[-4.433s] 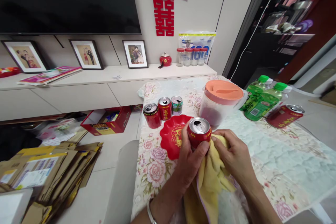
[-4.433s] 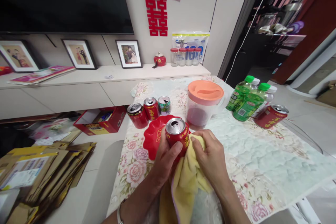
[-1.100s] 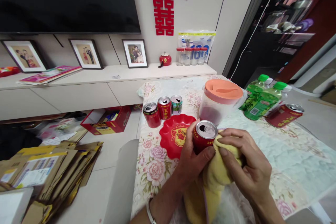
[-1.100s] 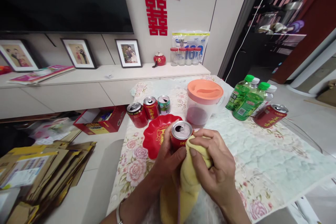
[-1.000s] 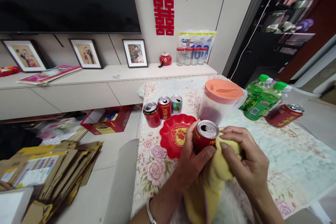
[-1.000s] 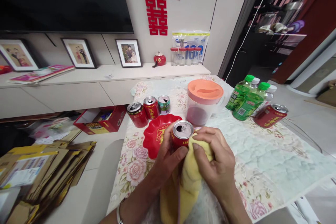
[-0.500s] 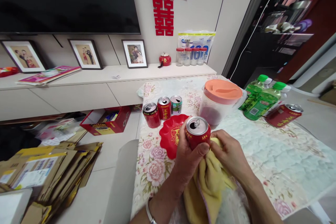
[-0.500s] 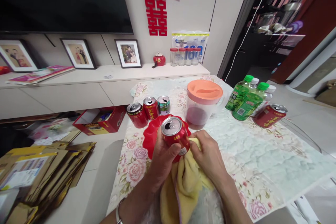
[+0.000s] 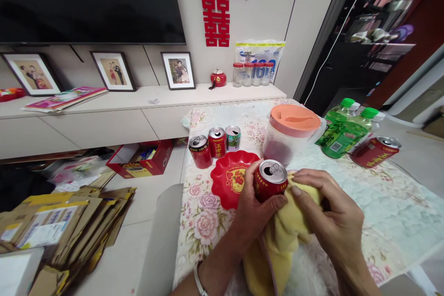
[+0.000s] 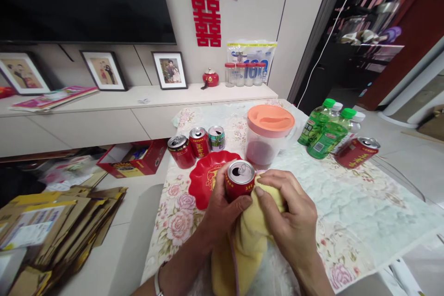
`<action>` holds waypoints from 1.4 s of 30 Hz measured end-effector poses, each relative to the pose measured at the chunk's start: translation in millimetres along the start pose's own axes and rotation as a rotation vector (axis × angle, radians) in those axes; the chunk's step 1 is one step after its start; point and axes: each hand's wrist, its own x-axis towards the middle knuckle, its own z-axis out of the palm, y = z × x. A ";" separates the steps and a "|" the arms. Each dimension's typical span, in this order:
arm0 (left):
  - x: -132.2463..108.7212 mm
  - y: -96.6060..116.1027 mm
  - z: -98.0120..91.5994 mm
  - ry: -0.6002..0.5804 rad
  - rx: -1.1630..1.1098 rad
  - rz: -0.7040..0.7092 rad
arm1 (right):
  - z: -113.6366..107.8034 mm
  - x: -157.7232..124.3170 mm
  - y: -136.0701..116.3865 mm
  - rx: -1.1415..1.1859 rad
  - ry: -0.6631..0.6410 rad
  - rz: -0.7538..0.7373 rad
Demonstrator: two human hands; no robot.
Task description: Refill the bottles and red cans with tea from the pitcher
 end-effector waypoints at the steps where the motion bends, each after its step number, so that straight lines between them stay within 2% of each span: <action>1: -0.4 0.9 0.8 -0.002 -0.003 -0.016 | -1.1 0.6 -2.5 -0.007 -0.018 -0.043; 4: -2.3 3.3 2.2 -0.013 -0.030 -0.054 | -3.7 3.8 -8.9 -0.020 -0.077 -0.186; 7: -4.9 5.5 1.2 -0.041 -0.037 -0.063 | -5.6 6.8 -10.6 -0.016 -0.142 -0.227; 10: -6.6 7.2 -0.8 -0.031 0.030 -0.051 | -6.9 7.6 -5.2 -0.027 -0.171 -0.175; 17: -3.7 -1.6 -2.5 -0.058 -0.027 -0.022 | -3.8 4.7 22.3 0.038 -0.089 -0.004; 20: -0.7 -5.3 -3.4 -0.039 0.067 0.028 | -1.2 3.0 26.9 -0.004 -0.081 0.027; 24: 2.9 -5.7 -4.7 0.014 0.229 0.069 | 1.4 1.5 20.3 -0.068 0.013 0.066; 30: 2.2 -8.0 -5.4 0.059 0.293 0.060 | -2.0 3.6 -3.8 -0.126 0.023 -0.154; 34: 2.3 -5.7 -4.4 0.069 0.308 0.043 | -4.5 5.9 -18.0 -0.176 -0.045 -0.319; 37: 2.3 -3.9 -3.9 0.070 0.287 0.030 | -5.1 6.0 -18.8 -0.144 -0.093 -0.391; 39: 1.6 -3.8 -3.9 0.060 0.241 0.027 | -5.0 5.0 -12.8 -0.095 -0.069 -0.334; 42: 0.0 -4.0 -3.4 0.053 0.156 0.026 | -3.6 2.8 2.8 0.002 0.000 -0.149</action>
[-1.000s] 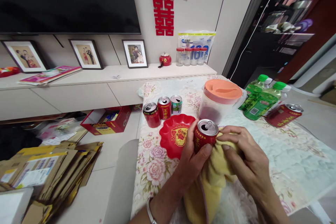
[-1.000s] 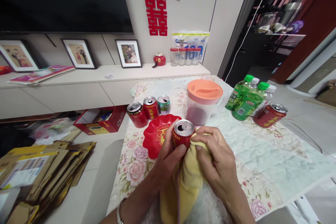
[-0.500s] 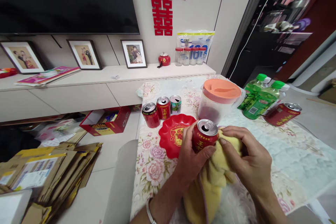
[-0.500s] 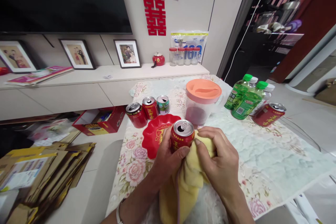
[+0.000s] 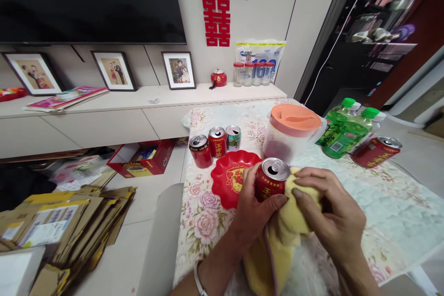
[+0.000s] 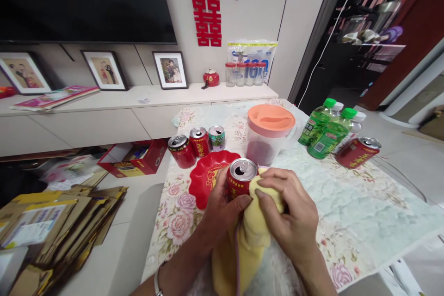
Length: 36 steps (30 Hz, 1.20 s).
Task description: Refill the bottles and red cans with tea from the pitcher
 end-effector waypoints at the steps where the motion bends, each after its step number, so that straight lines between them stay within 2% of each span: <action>1: -0.4 0.2 0.4 0.001 -0.028 -0.002 | 0.9 -1.4 5.5 0.030 0.009 0.055; 4: -0.9 1.4 1.6 -0.014 -0.152 -0.012 | 5.1 -4.0 19.1 0.096 -0.021 0.149; 8: 0.0 -0.2 1.1 -0.011 -0.293 0.017 | 12.3 -4.3 29.7 0.097 -0.138 0.227; 12: 1.0 -6.0 -1.4 0.066 -0.277 0.019 | 17.6 -6.1 38.6 0.032 -0.267 0.343; 15: 1.8 -6.8 -1.2 0.073 -0.252 -0.005 | 18.9 -7.3 41.6 -0.021 -0.327 0.407; 18: 1.6 -3.2 0.7 0.032 -0.207 -0.039 | 17.1 -6.3 36.8 -0.025 -0.276 0.420; 24: -1.0 1.0 0.9 -0.019 -0.049 -0.017 | 8.3 -5.5 14.3 0.065 -0.031 0.389; 28: -1.8 0.6 1.8 -0.045 -0.085 -0.077 | 4.8 -7.6 2.1 0.073 0.092 0.312; 30: -2.4 0.9 2.6 -0.047 -0.116 -0.099 | 3.7 -7.4 -2.6 0.088 0.091 0.270; 36: -5.7 4.0 2.1 -0.034 -0.148 -0.089 | 0.5 -2.9 -7.7 0.084 -0.040 0.131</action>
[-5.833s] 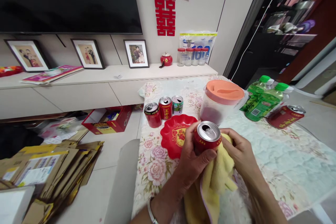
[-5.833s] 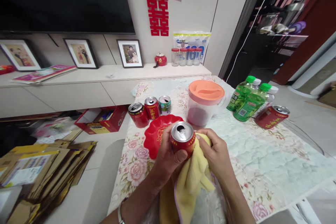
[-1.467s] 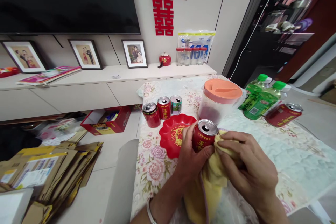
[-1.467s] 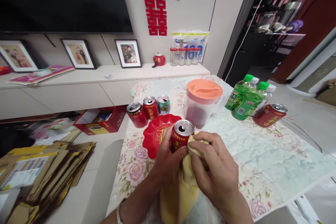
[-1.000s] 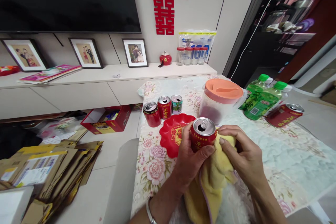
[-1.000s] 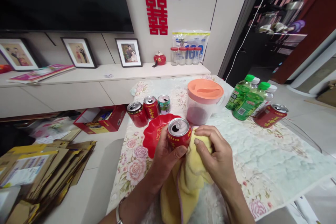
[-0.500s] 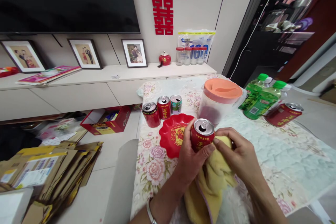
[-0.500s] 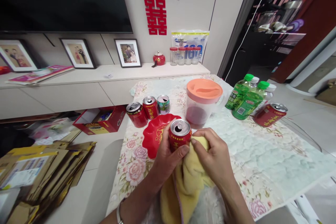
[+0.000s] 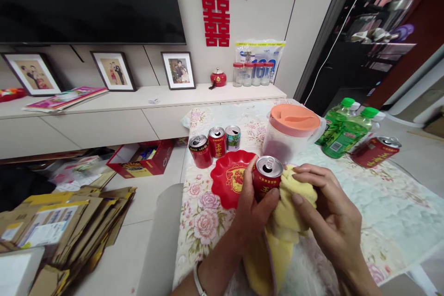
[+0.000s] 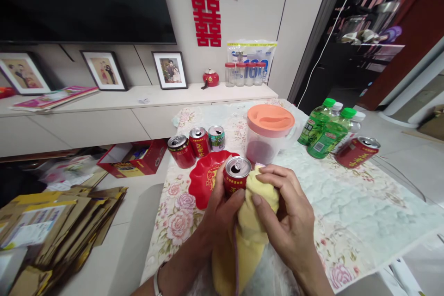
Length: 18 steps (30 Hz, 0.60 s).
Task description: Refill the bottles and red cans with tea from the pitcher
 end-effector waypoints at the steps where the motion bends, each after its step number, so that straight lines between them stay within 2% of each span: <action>1: -0.5 0.8 -0.1 -0.004 -0.010 0.000 | 0.1 0.8 1.0 -0.019 -0.003 -0.016; 6: 0.3 3.7 -0.1 -0.012 -0.100 0.002 | 3.9 4.7 11.8 0.004 -0.046 -0.019; 11: 6.6 2.7 -3.9 0.094 -0.048 0.085 | 7.9 7.9 24.7 0.042 -0.167 0.023; 15: 10.6 -1.7 -6.9 0.116 -0.057 0.126 | 9.8 7.7 34.2 -0.006 -0.230 0.068; 18: 11.7 -6.9 -8.3 0.115 -0.065 0.095 | 9.6 6.8 37.2 -0.067 -0.259 0.120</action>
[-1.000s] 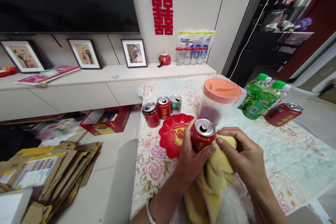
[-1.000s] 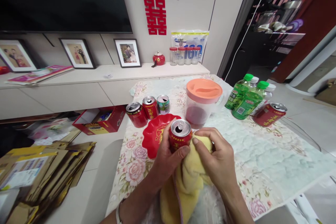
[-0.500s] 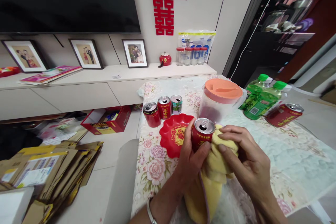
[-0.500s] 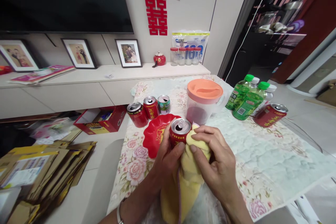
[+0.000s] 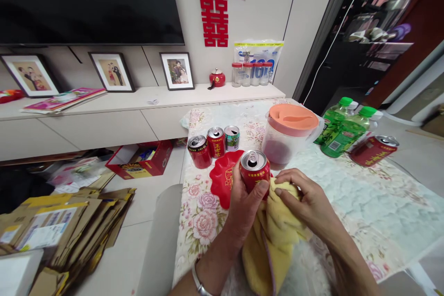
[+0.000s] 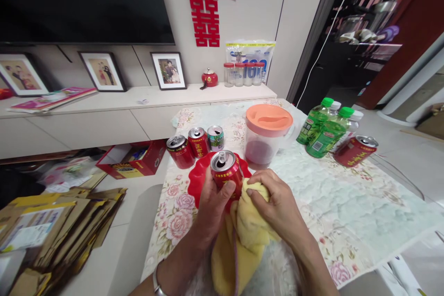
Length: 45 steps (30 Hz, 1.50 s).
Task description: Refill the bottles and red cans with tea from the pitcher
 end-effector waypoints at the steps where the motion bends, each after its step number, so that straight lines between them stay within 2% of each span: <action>1: 0.1 -1.4 -0.4 0.001 0.006 -0.018 | -0.3 -0.4 -0.3 -0.013 0.008 0.020; 6: 0.4 -1.1 0.3 -0.031 0.099 -0.055 | -3.1 -5.6 -9.2 0.013 0.173 0.061; 10: -1.2 1.4 3.8 -0.100 0.049 -0.080 | -5.2 -12.6 -18.3 0.045 0.320 0.073; 13: -3.1 1.6 5.5 -0.142 -0.001 -0.102 | -6.9 -15.2 -24.5 0.026 0.363 0.001; 18: -6.9 7.5 5.0 -0.167 0.016 -0.107 | -9.1 -10.6 -29.5 -0.026 0.307 -0.182; 23: -9.9 14.3 4.4 -0.177 0.036 -0.102 | -11.6 -6.4 -27.5 -0.083 0.282 -0.198; 27: -7.8 12.5 3.8 -0.126 0.022 -0.062 | -10.5 -4.5 -24.1 -0.061 0.158 -0.212; 31: -3.4 8.0 1.2 -0.017 0.040 -0.045 | -5.0 -1.5 -15.6 -0.035 0.022 -0.175; 37: 0.4 0.4 -0.9 -0.011 0.036 -0.020 | -5.4 -2.5 -5.7 -0.039 -0.095 0.004; 41: 0.0 -1.8 -1.1 -0.008 0.132 -0.025 | -9.5 -6.5 -10.3 -0.018 0.055 0.035; 45: -1.0 -2.3 1.2 -0.100 0.047 -0.055 | -9.9 -10.9 -19.2 0.005 0.245 0.027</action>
